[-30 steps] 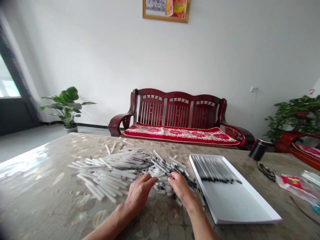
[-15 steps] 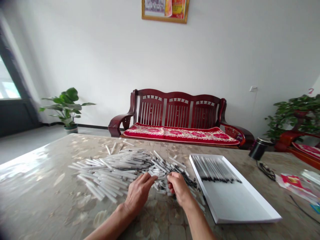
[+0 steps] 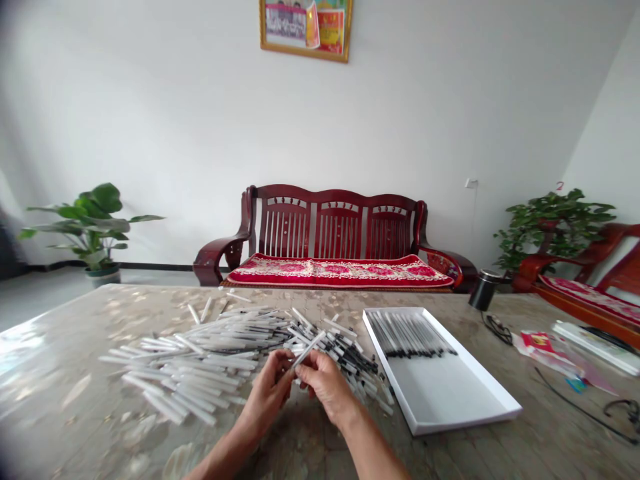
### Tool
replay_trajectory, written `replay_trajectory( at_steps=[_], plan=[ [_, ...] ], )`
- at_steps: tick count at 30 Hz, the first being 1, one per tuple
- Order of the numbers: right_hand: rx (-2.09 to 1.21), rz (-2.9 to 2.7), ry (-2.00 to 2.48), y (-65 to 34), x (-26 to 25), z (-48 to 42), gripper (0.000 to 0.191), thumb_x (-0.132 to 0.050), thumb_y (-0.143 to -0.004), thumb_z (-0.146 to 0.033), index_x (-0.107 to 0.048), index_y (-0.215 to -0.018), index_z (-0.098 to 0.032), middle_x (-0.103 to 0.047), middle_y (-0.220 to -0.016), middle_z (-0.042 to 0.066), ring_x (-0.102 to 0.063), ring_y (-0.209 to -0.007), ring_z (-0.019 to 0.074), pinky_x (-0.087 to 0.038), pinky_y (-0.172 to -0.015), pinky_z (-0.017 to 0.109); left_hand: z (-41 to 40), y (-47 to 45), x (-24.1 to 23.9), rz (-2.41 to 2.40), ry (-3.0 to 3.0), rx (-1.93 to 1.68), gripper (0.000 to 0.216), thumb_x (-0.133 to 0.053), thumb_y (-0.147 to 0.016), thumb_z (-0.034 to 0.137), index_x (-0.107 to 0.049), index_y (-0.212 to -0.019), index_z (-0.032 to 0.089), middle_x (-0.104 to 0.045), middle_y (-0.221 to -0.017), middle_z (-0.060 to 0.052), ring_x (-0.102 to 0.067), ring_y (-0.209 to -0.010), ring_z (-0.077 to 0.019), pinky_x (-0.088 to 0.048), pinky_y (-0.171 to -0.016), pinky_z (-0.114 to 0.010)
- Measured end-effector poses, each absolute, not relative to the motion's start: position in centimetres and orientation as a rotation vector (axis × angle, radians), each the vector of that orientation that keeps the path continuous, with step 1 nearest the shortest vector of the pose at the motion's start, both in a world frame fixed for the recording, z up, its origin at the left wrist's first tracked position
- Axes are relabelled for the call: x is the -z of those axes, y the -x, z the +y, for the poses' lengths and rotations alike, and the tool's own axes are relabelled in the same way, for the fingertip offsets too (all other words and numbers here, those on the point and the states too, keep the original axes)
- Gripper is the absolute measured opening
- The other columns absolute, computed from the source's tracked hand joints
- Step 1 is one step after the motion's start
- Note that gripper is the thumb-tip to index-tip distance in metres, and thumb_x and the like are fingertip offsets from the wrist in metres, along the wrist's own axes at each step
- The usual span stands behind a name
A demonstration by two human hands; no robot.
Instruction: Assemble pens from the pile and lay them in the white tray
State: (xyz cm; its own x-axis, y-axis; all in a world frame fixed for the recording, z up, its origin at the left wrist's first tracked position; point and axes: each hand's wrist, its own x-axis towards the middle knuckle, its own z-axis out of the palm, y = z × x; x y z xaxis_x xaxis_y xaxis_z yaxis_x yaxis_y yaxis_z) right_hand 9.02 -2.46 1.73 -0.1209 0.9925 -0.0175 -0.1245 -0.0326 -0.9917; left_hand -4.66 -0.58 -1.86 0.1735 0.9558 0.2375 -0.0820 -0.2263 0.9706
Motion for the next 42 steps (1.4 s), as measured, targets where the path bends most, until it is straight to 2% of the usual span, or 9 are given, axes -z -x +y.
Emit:
replay_trajectory(
  at_steps=[3, 8, 14, 18, 22, 26, 32, 37, 42],
  plan=[
    [-1.310, -1.201, 1.082, -8.7, -2.0, -2.4, 0.033, -0.074, -0.071, -0.046, -0.069, -0.089, -0.020, -0.061, -0.070, -0.003, -0.050, -0.057, 0.0099, -0.030, -0.046, 0.019, -0.9, 4.5, 1.4, 0.837, -1.330, -1.231, 0.040, -0.059, -0.081, 0.055, -0.045, -0.098, 0.022, -0.055, -0.066, 0.007, -0.048, -0.044, -0.0085, -0.036, -0.039, -0.019],
    [-1.256, -1.002, 1.137, -10.7, -4.1, -1.2, 0.035, -0.067, -0.070, -0.051, -0.060, -0.084, -0.019, -0.067, -0.075, 0.001, -0.057, -0.055, 0.0117, -0.030, -0.041, 0.018, -1.1, 4.9, 0.9, 0.845, -1.323, -1.217, 0.049, -0.051, -0.083, 0.059, -0.046, -0.114, 0.021, -0.062, -0.078, 0.001, -0.062, -0.059, -0.0147, -0.047, -0.046, -0.025],
    [-1.022, -1.033, 1.386, -17.1, -6.9, 0.8, 0.032, -0.058, -0.071, -0.046, -0.060, -0.088, -0.019, -0.068, -0.070, 0.003, -0.058, -0.052, 0.0113, -0.028, -0.039, 0.016, -0.5, 5.2, 1.6, 1.009, -1.474, -1.136, 0.041, -0.054, -0.079, 0.054, -0.056, -0.104, 0.021, -0.063, -0.074, 0.002, -0.060, -0.056, -0.0147, -0.044, -0.047, -0.024],
    [-0.857, -1.071, 1.586, -21.3, -7.1, 1.2, 0.028, -0.056, -0.075, -0.044, -0.061, -0.087, -0.019, -0.069, -0.072, 0.003, -0.060, -0.053, 0.0118, -0.027, -0.040, 0.017, -0.3, 5.2, 2.2, 1.071, -1.541, -1.099, 0.032, -0.052, -0.080, 0.048, -0.059, -0.099, 0.023, -0.061, -0.072, 0.003, -0.060, -0.057, -0.0146, -0.043, -0.048, -0.023],
    [-0.605, -1.131, 1.907, -25.1, -6.3, 1.5, 0.020, -0.056, -0.078, -0.039, -0.061, -0.075, -0.020, -0.065, -0.064, 0.002, -0.061, -0.056, 0.0149, -0.031, -0.046, 0.020, -0.1, 5.3, 2.3, 1.104, -1.534, -1.103, 0.031, -0.051, -0.080, 0.047, -0.060, -0.097, 0.022, -0.064, -0.073, 0.002, -0.062, -0.057, -0.0154, -0.044, -0.048, -0.023],
    [-0.316, -1.220, 2.236, -28.4, -5.7, 2.2, 0.018, -0.065, -0.074, -0.029, -0.060, -0.058, -0.021, -0.069, -0.068, 0.006, -0.067, -0.076, 0.0225, -0.040, -0.061, 0.027, 0.2, 5.6, 2.3, 1.127, -1.475, -1.188, 0.033, -0.053, -0.078, 0.049, -0.061, -0.095, 0.022, -0.066, -0.071, 0.001, -0.061, -0.056, -0.0163, -0.043, -0.047, -0.024],
    [-0.086, -1.409, 2.475, -29.7, -4.7, 3.0, 0.015, -0.060, -0.081, -0.027, -0.069, -0.071, -0.020, -0.074, -0.094, 0.016, -0.068, -0.094, 0.0311, -0.043, -0.071, 0.035, 0.4, 6.0, 1.9, 1.140, -1.394, -1.281, 0.036, -0.056, -0.077, 0.052, -0.063, -0.095, 0.021, -0.065, -0.069, 0.002, -0.059, -0.054, -0.0157, -0.042, -0.046, -0.024],
    [-0.029, -1.513, 2.544, -29.5, -3.8, 2.8, 0.018, -0.057, -0.085, -0.030, -0.071, -0.082, -0.020, -0.074, -0.099, 0.016, -0.068, -0.097, 0.0303, -0.045, -0.072, 0.034, 0.3, 6.1, 1.4, 1.153, -1.396, -1.292, 0.038, -0.059, -0.075, 0.054, -0.064, -0.093, 0.021, -0.067, -0.067, 0.001, -0.060, -0.053, -0.0161, -0.044, -0.047, -0.025],
    [0.009, -1.525, 2.565, -29.2, -4.5, 2.3, 0.021, -0.053, -0.085, -0.020, -0.072, -0.094, -0.018, -0.073, -0.102, 0.017, -0.069, -0.096, 0.0298, -0.046, -0.073, 0.033, 0.3, 6.0, 1.5, 1.142, -1.369, -1.301, 0.033, -0.059, -0.076, 0.049, -0.064, -0.092, 0.020, -0.065, -0.064, 0.001, -0.059, -0.054, -0.0169, -0.041, -0.045, -0.023]
  ],
)
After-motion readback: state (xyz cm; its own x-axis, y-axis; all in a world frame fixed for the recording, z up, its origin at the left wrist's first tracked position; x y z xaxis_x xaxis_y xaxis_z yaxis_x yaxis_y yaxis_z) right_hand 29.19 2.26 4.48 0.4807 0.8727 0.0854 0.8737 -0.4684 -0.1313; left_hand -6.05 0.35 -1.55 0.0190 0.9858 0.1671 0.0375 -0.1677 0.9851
